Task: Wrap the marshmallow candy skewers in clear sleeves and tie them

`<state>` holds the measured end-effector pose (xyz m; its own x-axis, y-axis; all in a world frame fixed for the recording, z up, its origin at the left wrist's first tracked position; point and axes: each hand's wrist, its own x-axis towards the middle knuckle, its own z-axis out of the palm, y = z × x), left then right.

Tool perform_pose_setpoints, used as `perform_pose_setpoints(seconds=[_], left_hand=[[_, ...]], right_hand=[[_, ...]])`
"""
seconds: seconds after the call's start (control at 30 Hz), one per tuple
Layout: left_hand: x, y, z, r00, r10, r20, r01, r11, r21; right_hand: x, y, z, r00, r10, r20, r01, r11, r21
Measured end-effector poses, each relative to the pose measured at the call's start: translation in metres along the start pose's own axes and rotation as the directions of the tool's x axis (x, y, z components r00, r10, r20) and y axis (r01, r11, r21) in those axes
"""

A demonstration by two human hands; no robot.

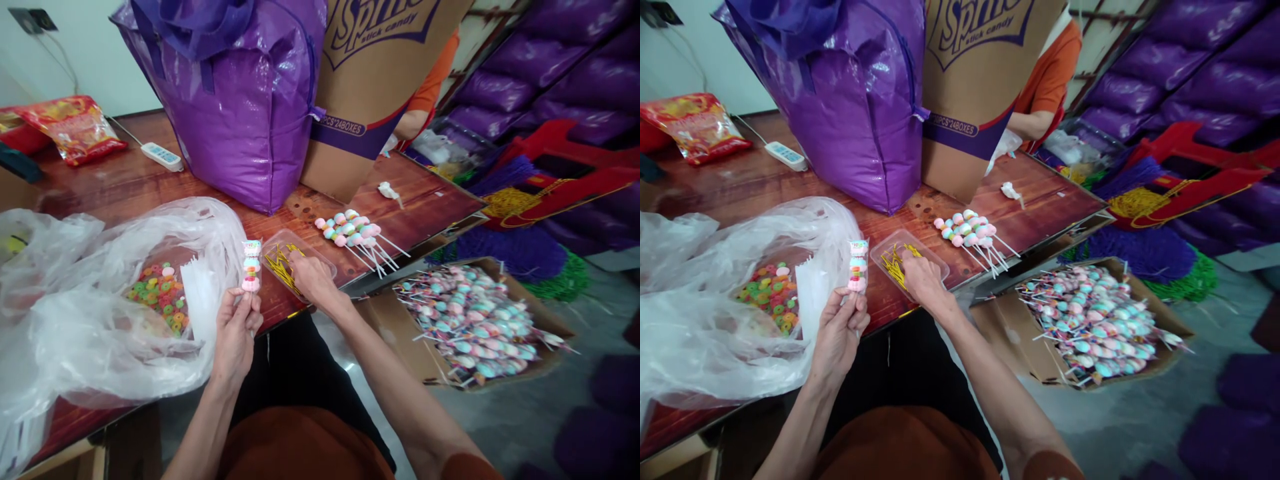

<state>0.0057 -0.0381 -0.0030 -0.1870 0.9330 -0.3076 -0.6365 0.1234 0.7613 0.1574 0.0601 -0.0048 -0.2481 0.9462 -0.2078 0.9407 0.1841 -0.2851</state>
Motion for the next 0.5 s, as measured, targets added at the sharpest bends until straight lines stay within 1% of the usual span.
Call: perform_pose_setpoints(seconds=[0.27, 0.5], left_hand=[[-0.001, 0.0008, 0.0012, 1.0, -0.007, -0.01, 0.007, 1.0, -0.012], [0.001, -0.0006, 0.0005, 1.0, -0.009, -0.002, 0.009, 1.0, -0.024]], right_hand=[[0.0033, 0.002, 0.0015, 0.999, -0.013, -0.035, 0.012, 1.0, -0.021], [0.0004, 0.0017, 0.0014, 0.994, -0.072, -0.081, 0.071, 0.997, -0.017]])
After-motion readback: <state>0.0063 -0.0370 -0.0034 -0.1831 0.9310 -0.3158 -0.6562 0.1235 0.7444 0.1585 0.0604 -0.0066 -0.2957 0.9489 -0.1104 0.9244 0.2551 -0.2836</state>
